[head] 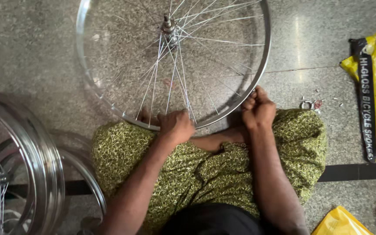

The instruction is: The person laces a bicycle wheel by manually threading metal spokes through the hub and into the rim while sitting on the floor.

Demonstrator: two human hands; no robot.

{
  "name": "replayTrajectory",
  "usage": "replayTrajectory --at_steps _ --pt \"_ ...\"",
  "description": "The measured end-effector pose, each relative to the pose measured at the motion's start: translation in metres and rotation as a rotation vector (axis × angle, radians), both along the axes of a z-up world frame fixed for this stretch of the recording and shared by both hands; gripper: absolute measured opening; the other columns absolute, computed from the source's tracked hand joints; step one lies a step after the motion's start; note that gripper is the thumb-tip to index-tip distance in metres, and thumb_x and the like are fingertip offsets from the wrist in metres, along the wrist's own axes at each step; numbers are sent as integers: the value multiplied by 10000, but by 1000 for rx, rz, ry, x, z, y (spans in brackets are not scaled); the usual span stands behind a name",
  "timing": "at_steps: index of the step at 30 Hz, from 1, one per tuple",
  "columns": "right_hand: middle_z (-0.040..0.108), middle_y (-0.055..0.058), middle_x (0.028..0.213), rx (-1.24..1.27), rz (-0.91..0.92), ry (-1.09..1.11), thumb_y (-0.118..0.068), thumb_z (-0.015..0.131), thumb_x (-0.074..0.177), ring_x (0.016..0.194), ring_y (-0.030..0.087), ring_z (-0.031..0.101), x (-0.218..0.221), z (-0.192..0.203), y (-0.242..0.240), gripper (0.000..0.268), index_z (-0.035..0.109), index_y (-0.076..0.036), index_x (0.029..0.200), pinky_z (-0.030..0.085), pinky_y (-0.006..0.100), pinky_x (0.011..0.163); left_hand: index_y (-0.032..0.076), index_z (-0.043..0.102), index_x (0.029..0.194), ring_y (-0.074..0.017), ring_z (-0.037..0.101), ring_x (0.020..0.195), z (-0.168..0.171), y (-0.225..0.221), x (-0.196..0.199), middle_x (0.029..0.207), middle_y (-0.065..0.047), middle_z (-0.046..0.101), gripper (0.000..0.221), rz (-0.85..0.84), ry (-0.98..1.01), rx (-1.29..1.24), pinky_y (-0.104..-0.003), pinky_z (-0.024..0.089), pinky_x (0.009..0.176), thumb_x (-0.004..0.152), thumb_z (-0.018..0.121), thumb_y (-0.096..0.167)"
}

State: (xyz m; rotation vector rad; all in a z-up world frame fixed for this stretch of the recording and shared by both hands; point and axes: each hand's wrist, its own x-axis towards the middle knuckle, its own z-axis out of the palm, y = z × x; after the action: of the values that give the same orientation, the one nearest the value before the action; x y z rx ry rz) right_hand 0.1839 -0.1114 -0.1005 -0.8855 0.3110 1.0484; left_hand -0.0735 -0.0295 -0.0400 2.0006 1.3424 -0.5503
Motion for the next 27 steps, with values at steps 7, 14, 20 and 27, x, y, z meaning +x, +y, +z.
replayTrajectory --at_steps 7,14,20,27 --pt "605 55 883 119 32 8 -89 516 1073 731 135 545 -4 34 7 123 607 -49 1147 477 237 635 51 520 1328 -292 696 999 52 20 -14 928 -103 746 419 48 90 -201 -727 67 1135 1023 509 338" --pt "618 43 909 89 127 -78 -138 601 1057 752 126 568 -12 33 -7 107 607 -52 1120 484 222 627 67 686 1047 -249 642 1051 29 26 -34 1075 -128 713 345 15 -14 -251 -688 88 1205 1032 562 389" --pt "668 60 868 -37 143 -503 -65 632 1023 711 122 606 -30 59 -6 111 701 -20 1098 529 245 626 36 561 1055 -203 639 593 9 20 11 819 -171 717 106 523 -509 -586 -311 508 454 959 592 69" --pt "732 74 895 -235 545 -735 -5 636 975 699 102 642 -72 99 -51 132 763 -29 1001 553 234 617 -41 500 1039 -203 675 547 21 19 73 768 -185 691 141 624 -786 -548 -313 510 411 994 591 57"
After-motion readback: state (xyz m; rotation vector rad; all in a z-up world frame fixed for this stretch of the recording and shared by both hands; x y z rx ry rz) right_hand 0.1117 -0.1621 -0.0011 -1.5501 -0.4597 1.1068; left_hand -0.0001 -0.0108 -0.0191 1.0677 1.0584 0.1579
